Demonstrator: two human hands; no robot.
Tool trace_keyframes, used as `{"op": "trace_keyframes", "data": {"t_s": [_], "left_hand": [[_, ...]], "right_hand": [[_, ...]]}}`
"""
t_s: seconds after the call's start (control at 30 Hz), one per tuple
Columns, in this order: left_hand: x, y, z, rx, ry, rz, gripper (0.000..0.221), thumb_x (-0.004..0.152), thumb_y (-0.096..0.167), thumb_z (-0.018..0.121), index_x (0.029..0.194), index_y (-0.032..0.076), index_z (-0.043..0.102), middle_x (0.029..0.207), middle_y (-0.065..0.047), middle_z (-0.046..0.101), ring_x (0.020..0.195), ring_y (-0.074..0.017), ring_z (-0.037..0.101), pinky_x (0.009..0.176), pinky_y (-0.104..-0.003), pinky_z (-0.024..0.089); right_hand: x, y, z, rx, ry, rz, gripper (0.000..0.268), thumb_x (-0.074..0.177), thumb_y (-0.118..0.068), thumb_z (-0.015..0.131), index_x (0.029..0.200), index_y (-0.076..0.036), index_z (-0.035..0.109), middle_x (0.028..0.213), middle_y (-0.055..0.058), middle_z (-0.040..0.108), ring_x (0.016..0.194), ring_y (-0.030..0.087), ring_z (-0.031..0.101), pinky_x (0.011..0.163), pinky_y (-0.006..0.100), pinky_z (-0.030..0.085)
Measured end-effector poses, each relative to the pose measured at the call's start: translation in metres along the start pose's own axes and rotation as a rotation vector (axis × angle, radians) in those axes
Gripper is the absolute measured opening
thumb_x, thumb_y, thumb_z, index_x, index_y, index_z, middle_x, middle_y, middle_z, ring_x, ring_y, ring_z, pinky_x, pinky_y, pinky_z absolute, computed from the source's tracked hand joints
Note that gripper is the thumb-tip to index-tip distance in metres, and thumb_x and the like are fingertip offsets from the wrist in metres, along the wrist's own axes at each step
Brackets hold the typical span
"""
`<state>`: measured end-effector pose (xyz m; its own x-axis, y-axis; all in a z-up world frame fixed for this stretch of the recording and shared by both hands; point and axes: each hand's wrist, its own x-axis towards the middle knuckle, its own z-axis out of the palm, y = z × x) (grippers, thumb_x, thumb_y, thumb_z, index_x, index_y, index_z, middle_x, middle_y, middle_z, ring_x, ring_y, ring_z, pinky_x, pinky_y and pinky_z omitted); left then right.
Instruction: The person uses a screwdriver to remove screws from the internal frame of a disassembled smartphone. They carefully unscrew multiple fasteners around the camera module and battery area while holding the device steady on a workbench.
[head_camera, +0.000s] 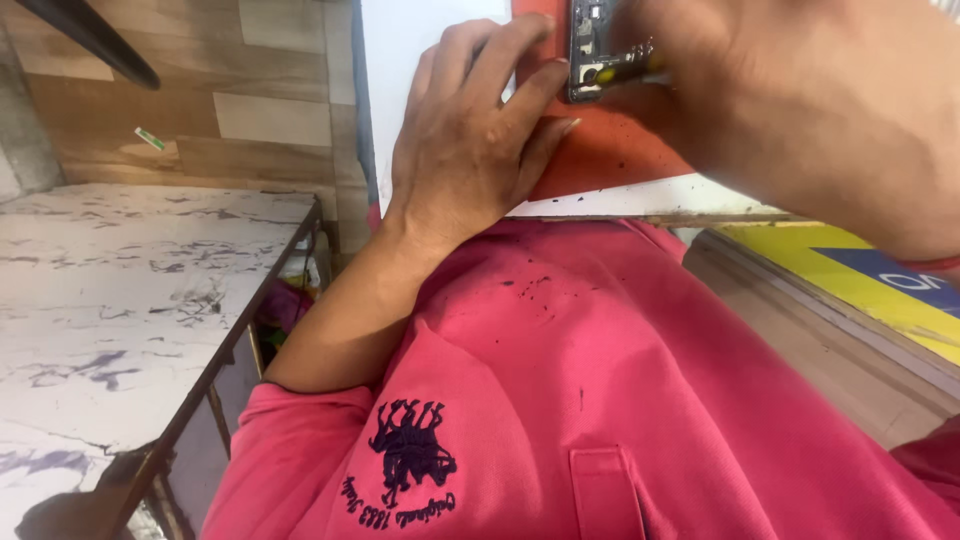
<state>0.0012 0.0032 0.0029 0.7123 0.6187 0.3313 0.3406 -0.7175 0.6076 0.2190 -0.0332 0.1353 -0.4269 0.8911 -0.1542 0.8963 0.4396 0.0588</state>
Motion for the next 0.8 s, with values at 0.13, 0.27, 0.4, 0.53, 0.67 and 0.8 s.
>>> {"op": "trace_keyframes", "data": {"t_s": [0.13, 0.27, 0.4, 0.53, 0.67, 0.8], "left_hand": [[-0.001, 0.001, 0.0, 0.005, -0.022, -0.01, 0.035, 0.096, 0.023, 0.082, 0.123, 0.007, 0.068, 0.141, -0.005, 0.053, 0.125, -0.0282, 0.052, 0.107, -0.044, 0.045], [-0.005, 0.003, -0.003, 0.004, -0.038, -0.021, 0.035, 0.096, 0.023, 0.082, 0.125, 0.007, 0.068, 0.142, -0.006, 0.052, 0.124, -0.0277, 0.051, 0.105, -0.043, 0.045], [-0.006, 0.004, -0.004, 0.01, -0.037, -0.02, 0.035, 0.096, 0.022, 0.081, 0.125, 0.006, 0.068, 0.14, -0.006, 0.052, 0.129, -0.0298, 0.051, 0.107, -0.045, 0.045], [-0.004, 0.002, -0.003, 0.014, -0.033, -0.018, 0.034, 0.098, 0.023, 0.08, 0.125, 0.006, 0.068, 0.141, -0.006, 0.052, 0.125, -0.0288, 0.051, 0.105, -0.043, 0.045], [-0.002, 0.002, -0.003, 0.014, -0.034, -0.024, 0.035, 0.098, 0.025, 0.08, 0.126, 0.007, 0.068, 0.139, -0.005, 0.053, 0.127, -0.0292, 0.052, 0.107, -0.045, 0.045], [-0.001, 0.001, -0.002, 0.033, -0.029, -0.003, 0.034, 0.098, 0.024, 0.08, 0.125, 0.006, 0.068, 0.145, -0.006, 0.052, 0.126, -0.0295, 0.051, 0.106, -0.044, 0.045]], "right_hand": [[-0.014, 0.005, 0.011, -0.103, -0.047, -0.064, 0.02, 0.101, -0.016, 0.062, 0.119, -0.013, 0.072, 0.079, 0.004, 0.066, 0.058, 0.016, 0.061, 0.052, 0.029, 0.047], [0.001, -0.006, -0.005, -0.105, 0.061, -0.067, 0.013, 0.102, -0.014, 0.061, 0.112, -0.011, 0.071, 0.082, 0.003, 0.067, 0.063, 0.015, 0.063, 0.053, 0.028, 0.047], [0.031, -0.012, -0.019, 0.142, -0.354, 0.056, 0.017, 0.103, -0.007, 0.059, 0.117, -0.006, 0.069, 0.067, 0.006, 0.062, 0.048, 0.017, 0.06, 0.046, 0.03, 0.048], [0.012, -0.007, -0.013, 0.017, -0.099, -0.016, 0.023, 0.1, -0.013, 0.061, 0.12, -0.011, 0.072, 0.075, 0.004, 0.066, 0.051, 0.016, 0.061, 0.046, 0.031, 0.047], [-0.003, 0.004, 0.016, 0.108, 0.038, -0.081, 0.017, 0.102, -0.006, 0.063, 0.118, -0.005, 0.069, 0.086, 0.007, 0.067, 0.061, 0.018, 0.062, 0.055, 0.03, 0.049], [-0.007, 0.004, 0.016, 0.169, 0.093, -0.093, 0.027, 0.098, -0.003, 0.062, 0.123, -0.009, 0.07, 0.093, 0.007, 0.07, 0.065, 0.019, 0.064, 0.055, 0.031, 0.048]]}}
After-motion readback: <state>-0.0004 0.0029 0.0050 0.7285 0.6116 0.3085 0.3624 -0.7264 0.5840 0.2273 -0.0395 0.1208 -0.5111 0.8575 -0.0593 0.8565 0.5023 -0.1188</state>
